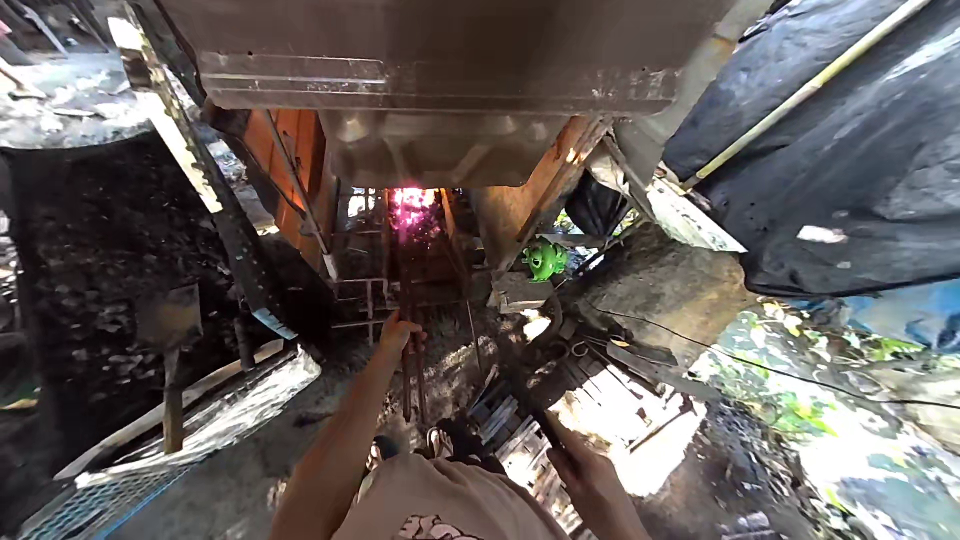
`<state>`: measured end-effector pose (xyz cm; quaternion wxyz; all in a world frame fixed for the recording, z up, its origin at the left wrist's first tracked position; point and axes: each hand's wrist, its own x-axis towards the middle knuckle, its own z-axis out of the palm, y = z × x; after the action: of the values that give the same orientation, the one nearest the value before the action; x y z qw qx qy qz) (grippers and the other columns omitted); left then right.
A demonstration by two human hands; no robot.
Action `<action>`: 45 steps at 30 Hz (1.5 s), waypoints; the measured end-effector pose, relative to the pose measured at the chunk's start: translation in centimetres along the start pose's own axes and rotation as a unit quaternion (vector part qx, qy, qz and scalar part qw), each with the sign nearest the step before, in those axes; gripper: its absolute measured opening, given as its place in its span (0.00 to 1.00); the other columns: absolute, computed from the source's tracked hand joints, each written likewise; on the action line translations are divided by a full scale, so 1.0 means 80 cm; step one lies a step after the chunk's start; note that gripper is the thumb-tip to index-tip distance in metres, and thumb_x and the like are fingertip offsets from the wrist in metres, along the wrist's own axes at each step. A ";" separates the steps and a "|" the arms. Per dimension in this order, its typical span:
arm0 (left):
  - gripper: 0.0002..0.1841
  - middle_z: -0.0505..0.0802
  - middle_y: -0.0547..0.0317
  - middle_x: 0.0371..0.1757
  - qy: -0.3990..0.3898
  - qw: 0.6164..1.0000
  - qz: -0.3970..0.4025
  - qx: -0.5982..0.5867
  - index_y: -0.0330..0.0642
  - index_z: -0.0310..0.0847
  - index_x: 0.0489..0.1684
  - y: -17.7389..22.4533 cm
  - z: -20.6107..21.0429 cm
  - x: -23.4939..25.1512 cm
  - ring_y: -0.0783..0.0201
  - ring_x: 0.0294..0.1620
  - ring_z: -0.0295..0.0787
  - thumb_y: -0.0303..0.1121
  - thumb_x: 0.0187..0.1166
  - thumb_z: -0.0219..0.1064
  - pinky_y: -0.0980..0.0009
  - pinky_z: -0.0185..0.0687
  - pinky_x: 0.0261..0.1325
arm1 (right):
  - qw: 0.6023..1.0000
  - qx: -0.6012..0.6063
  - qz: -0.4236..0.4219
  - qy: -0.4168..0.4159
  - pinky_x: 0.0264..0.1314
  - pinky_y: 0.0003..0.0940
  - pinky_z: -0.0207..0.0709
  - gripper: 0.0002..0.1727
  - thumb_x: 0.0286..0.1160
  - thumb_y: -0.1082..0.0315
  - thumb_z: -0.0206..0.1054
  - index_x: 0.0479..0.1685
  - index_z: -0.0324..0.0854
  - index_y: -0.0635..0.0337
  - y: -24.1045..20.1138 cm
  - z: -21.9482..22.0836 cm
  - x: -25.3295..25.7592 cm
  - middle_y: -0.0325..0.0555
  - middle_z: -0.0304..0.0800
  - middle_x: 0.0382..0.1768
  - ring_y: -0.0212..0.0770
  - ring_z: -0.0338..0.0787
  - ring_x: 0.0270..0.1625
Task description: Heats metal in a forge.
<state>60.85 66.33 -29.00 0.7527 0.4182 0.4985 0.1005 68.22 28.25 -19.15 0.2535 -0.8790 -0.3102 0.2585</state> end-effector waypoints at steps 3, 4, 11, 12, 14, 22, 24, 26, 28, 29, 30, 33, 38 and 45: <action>0.31 0.92 0.37 0.43 -0.012 1.000 -0.004 0.008 0.41 0.64 0.80 -0.001 0.004 -0.021 0.48 0.32 0.93 0.20 0.75 0.67 0.56 0.90 0.31 | 0.998 -0.065 -0.007 -0.024 0.54 0.66 0.85 0.32 0.84 0.65 0.61 0.90 0.66 0.51 -0.002 -0.022 0.005 0.61 0.96 0.46 0.61 0.96 0.44; 0.30 0.92 0.38 0.43 -0.018 1.000 -0.003 0.006 0.41 0.64 0.80 0.003 0.007 -0.027 0.48 0.32 0.93 0.20 0.75 0.67 0.57 0.90 0.31 | 0.995 -0.092 -0.004 -0.032 0.54 0.66 0.85 0.32 0.86 0.63 0.60 0.91 0.65 0.49 -0.004 -0.030 0.012 0.60 0.96 0.46 0.62 0.96 0.44; 0.30 0.89 0.44 0.40 -0.032 0.999 -0.027 0.033 0.48 0.65 0.81 0.021 0.032 -0.006 0.52 0.31 0.89 0.26 0.77 0.68 0.60 0.85 0.28 | 0.984 -0.176 -0.008 -0.029 0.54 0.65 0.85 0.32 0.87 0.63 0.59 0.92 0.64 0.43 -0.028 -0.058 0.038 0.59 0.96 0.46 0.63 0.95 0.46; 0.30 0.90 0.44 0.39 -0.030 0.998 -0.029 0.037 0.49 0.65 0.81 0.023 0.034 -0.001 0.52 0.30 0.89 0.27 0.78 0.68 0.60 0.84 0.26 | 0.985 -0.172 -0.006 -0.031 0.54 0.65 0.84 0.32 0.87 0.63 0.59 0.92 0.64 0.44 -0.031 -0.059 0.037 0.60 0.96 0.45 0.63 0.95 0.46; 0.31 0.89 0.44 0.40 -0.020 0.999 -0.029 0.031 0.50 0.65 0.82 0.025 0.038 0.011 0.52 0.30 0.88 0.27 0.77 0.68 0.59 0.84 0.25 | 0.985 -0.166 0.002 -0.041 0.55 0.66 0.84 0.32 0.87 0.63 0.58 0.92 0.62 0.47 -0.034 -0.064 0.025 0.61 0.96 0.45 0.65 0.95 0.46; 0.32 0.90 0.42 0.41 0.002 1.000 -0.008 0.007 0.45 0.67 0.79 0.029 0.049 0.032 0.52 0.30 0.90 0.19 0.72 0.68 0.58 0.88 0.29 | 0.995 -0.076 0.028 -0.055 0.62 0.64 0.83 0.29 0.91 0.63 0.55 0.90 0.65 0.55 -0.016 -0.061 -0.046 0.63 0.92 0.59 0.63 0.95 0.55; 0.29 0.91 0.41 0.42 -0.011 1.000 0.003 -0.029 0.40 0.67 0.76 0.033 0.058 0.030 0.51 0.29 0.91 0.17 0.73 0.65 0.58 0.89 0.28 | 0.998 -0.039 0.012 -0.052 0.55 0.61 0.86 0.30 0.89 0.60 0.57 0.91 0.64 0.52 0.012 -0.033 -0.039 0.59 0.94 0.54 0.56 0.95 0.47; 0.27 0.92 0.40 0.41 -0.034 0.997 0.013 -0.072 0.38 0.67 0.75 0.031 0.070 0.023 0.51 0.29 0.92 0.17 0.74 0.62 0.58 0.90 0.28 | 0.998 -0.005 0.027 -0.049 0.52 0.59 0.86 0.32 0.86 0.61 0.60 0.91 0.64 0.53 0.013 -0.012 -0.016 0.59 0.94 0.48 0.54 0.94 0.42; 0.26 0.92 0.41 0.41 -0.048 0.993 0.017 -0.102 0.37 0.66 0.75 0.023 0.082 0.016 0.51 0.29 0.92 0.16 0.75 0.61 0.59 0.90 0.27 | 0.999 -0.004 0.031 -0.018 0.49 0.59 0.86 0.33 0.84 0.62 0.62 0.90 0.66 0.52 0.007 0.007 0.011 0.58 0.95 0.42 0.54 0.94 0.37; 0.26 0.92 0.41 0.41 -0.046 0.993 0.016 -0.105 0.37 0.65 0.75 0.021 0.087 0.015 0.52 0.29 0.92 0.16 0.76 0.60 0.59 0.90 0.27 | 0.999 -0.008 0.033 -0.005 0.49 0.60 0.86 0.33 0.84 0.62 0.63 0.90 0.66 0.51 0.000 0.011 0.022 0.57 0.95 0.40 0.55 0.93 0.37; 0.26 0.92 0.41 0.41 -0.037 0.994 0.012 -0.103 0.37 0.65 0.75 0.018 0.090 0.018 0.52 0.29 0.92 0.16 0.76 0.61 0.59 0.89 0.26 | 0.999 -0.011 0.033 0.001 0.49 0.60 0.86 0.33 0.84 0.63 0.63 0.90 0.67 0.50 -0.007 0.011 0.028 0.57 0.96 0.40 0.55 0.94 0.37; 0.26 0.91 0.42 0.38 -0.017 0.998 0.018 -0.060 0.37 0.67 0.73 0.008 0.087 0.032 0.53 0.27 0.91 0.15 0.72 0.62 0.60 0.88 0.25 | 0.998 0.039 0.049 -0.024 0.39 0.51 0.86 0.33 0.84 0.63 0.64 0.90 0.66 0.50 -0.024 -0.006 0.022 0.52 0.93 0.33 0.48 0.90 0.28; 0.28 0.92 0.42 0.41 0.002 0.999 0.026 0.018 0.37 0.70 0.72 0.007 0.075 0.042 0.52 0.29 0.91 0.16 0.70 0.65 0.58 0.89 0.29 | 0.950 0.300 0.069 -0.057 0.14 0.38 0.76 0.32 0.84 0.66 0.60 0.90 0.63 0.57 -0.033 0.000 0.026 0.44 0.81 0.19 0.38 0.76 0.12; 0.38 0.90 0.38 0.48 -0.004 0.996 -0.004 0.084 0.46 0.62 0.85 0.014 0.039 0.022 0.49 0.33 0.91 0.19 0.70 0.69 0.56 0.90 0.32 | 0.997 -0.070 0.037 0.001 0.55 0.63 0.84 0.32 0.86 0.63 0.61 0.92 0.64 0.45 -0.044 -0.006 0.025 0.60 0.96 0.45 0.60 0.95 0.43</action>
<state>64.60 66.40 -28.88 0.7172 0.4779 0.5043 0.0536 68.39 31.85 -17.30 0.1822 -0.9058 -0.2942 0.2445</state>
